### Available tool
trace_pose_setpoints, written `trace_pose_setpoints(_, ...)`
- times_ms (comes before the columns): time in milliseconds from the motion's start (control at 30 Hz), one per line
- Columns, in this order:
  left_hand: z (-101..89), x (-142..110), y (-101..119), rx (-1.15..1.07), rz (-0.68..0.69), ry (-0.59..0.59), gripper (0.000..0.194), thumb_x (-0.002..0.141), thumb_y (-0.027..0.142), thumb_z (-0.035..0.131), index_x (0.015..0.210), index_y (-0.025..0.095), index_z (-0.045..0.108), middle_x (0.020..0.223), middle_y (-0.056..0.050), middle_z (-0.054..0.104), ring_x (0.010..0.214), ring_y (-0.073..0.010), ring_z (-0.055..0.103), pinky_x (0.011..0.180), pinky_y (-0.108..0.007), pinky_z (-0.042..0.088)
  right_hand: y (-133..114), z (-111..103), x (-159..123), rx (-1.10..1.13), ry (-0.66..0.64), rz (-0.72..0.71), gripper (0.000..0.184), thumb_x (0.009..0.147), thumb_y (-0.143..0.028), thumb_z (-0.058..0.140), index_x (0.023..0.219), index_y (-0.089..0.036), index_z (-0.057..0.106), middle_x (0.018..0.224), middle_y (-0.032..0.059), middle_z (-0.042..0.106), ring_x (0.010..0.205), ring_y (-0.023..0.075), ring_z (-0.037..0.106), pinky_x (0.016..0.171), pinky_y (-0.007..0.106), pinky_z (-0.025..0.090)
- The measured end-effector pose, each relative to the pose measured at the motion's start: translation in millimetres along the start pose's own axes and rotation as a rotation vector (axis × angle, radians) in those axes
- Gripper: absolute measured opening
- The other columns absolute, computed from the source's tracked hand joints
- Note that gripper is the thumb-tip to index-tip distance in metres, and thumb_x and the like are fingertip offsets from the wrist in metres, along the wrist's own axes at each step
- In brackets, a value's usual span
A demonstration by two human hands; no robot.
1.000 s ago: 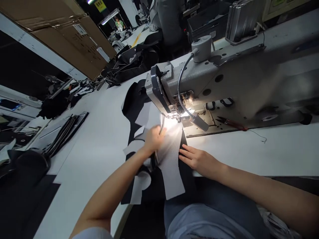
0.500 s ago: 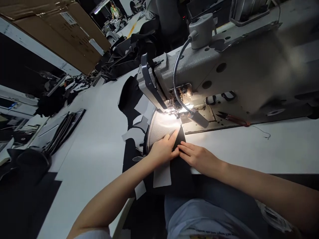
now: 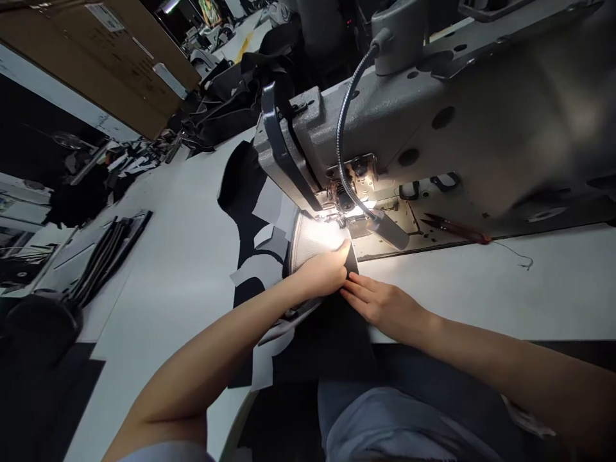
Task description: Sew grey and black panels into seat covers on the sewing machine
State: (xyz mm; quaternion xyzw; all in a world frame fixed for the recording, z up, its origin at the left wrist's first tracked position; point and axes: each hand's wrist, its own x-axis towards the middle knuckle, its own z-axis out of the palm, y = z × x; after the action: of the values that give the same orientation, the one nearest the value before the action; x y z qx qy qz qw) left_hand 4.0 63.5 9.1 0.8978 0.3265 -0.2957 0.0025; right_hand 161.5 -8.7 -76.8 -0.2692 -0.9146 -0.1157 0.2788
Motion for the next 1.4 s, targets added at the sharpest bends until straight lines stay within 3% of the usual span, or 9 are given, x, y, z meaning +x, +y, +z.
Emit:
trace_pose_setpoints(100,-1.9,6,-8,0.158,0.026,0.020,0.022,0.080,0.009,0.050,0.074,0.009,0.072,0.107,-0.022,0.069,0.060,-0.0187,0.063,0.055,-0.029,0.049,6,4,11,-0.041,0.003,0.000,0.034,0.089,-0.005,0.047,0.116,-0.006,0.068,0.121,0.0105,0.068,0.115,0.0225,0.062,0.101,0.030,0.052)
trace_pose_setpoints(200,-2.5,8,-15,0.197,0.032,0.073,0.019,0.080,0.008,0.054,0.072,0.010,0.071,0.117,-0.022,0.067,0.060,-0.0168,0.063,0.053,-0.026,0.048,13,7,23,-0.092,0.003,0.007,0.034,0.089,-0.004,0.045,0.113,-0.008,0.069,0.119,0.0107,0.069,0.115,0.0211,0.062,0.103,0.029,0.050)
trace_pose_setpoints(467,10.3,22,-22,0.045,-0.083,0.256,0.035,0.086,0.003,0.038,0.106,0.005,0.066,0.111,-0.018,0.068,0.091,-0.0226,0.066,0.083,-0.034,0.055,24,20,37,-0.032,0.049,0.115,0.034,0.086,-0.001,0.044,0.112,-0.003,0.066,0.114,0.0175,0.068,0.114,0.0232,0.061,0.105,0.033,0.049)
trace_pose_setpoints(600,22.2,-9,-23,-0.023,-0.060,0.372,0.047,0.082,0.010,0.045,0.128,0.004,0.056,0.126,-0.019,0.061,0.113,-0.0277,0.059,0.096,-0.038,0.050,24,15,31,0.065,0.050,0.033,0.029,0.091,-0.006,0.042,0.108,-0.012,0.066,0.114,0.0157,0.067,0.113,0.0239,0.061,0.099,0.043,0.051)
trace_pose_setpoints(767,42.8,-60,-39,0.139,0.077,0.358,0.076,0.070,0.011,0.057,0.144,0.010,0.042,0.152,-0.017,0.038,0.141,-0.0329,0.033,0.115,-0.047,0.030,25,3,23,0.079,0.050,-0.047,0.028,0.094,-0.005,0.041,0.101,-0.014,0.066,0.104,0.0103,0.070,0.100,0.0183,0.065,0.092,0.035,0.054)
trace_pose_setpoints(867,47.0,-63,-44,0.155,0.086,0.390,0.065,0.076,0.010,0.054,0.140,0.012,0.047,0.147,-0.016,0.046,0.134,-0.0310,0.042,0.107,-0.044,0.038,26,0,21,0.032,0.049,-0.012,0.030,0.091,-0.002,0.042,0.102,-0.011,0.068,0.106,0.0102,0.071,0.103,0.0178,0.065,0.092,0.029,0.054)
trace_pose_setpoints(1000,37.6,-49,-29,-0.052,0.031,0.467,0.045,0.089,0.018,0.044,0.132,0.011,0.054,0.133,-0.014,0.059,0.105,-0.0244,0.061,0.086,-0.037,0.050,19,3,19,-0.022,0.074,0.044,0.028,0.091,-0.003,0.044,0.103,-0.007,0.069,0.110,0.0126,0.071,0.106,0.0203,0.065,0.093,0.030,0.054)
trace_pose_setpoints(1200,16.5,-34,-4,-0.076,0.022,0.273,0.060,0.079,0.023,0.054,0.137,0.009,0.048,0.143,-0.016,0.050,0.092,-0.0246,0.062,0.072,-0.034,0.052,5,11,21,-0.101,-0.082,0.115,0.030,0.084,0.003,0.045,0.098,-0.011,0.068,0.093,0.0108,0.071,0.090,0.0214,0.066,0.077,0.031,0.057)
trace_pose_setpoints(1400,12.5,-22,-23,-0.049,-0.005,0.269,0.049,0.086,0.020,0.047,0.134,0.014,0.052,0.136,-0.010,0.057,0.096,-0.0234,0.061,0.075,-0.032,0.052,14,8,31,-0.109,-0.071,0.125,0.028,0.090,-0.004,0.042,0.103,-0.007,0.067,0.099,0.0148,0.070,0.094,0.0223,0.065,0.091,0.035,0.054)
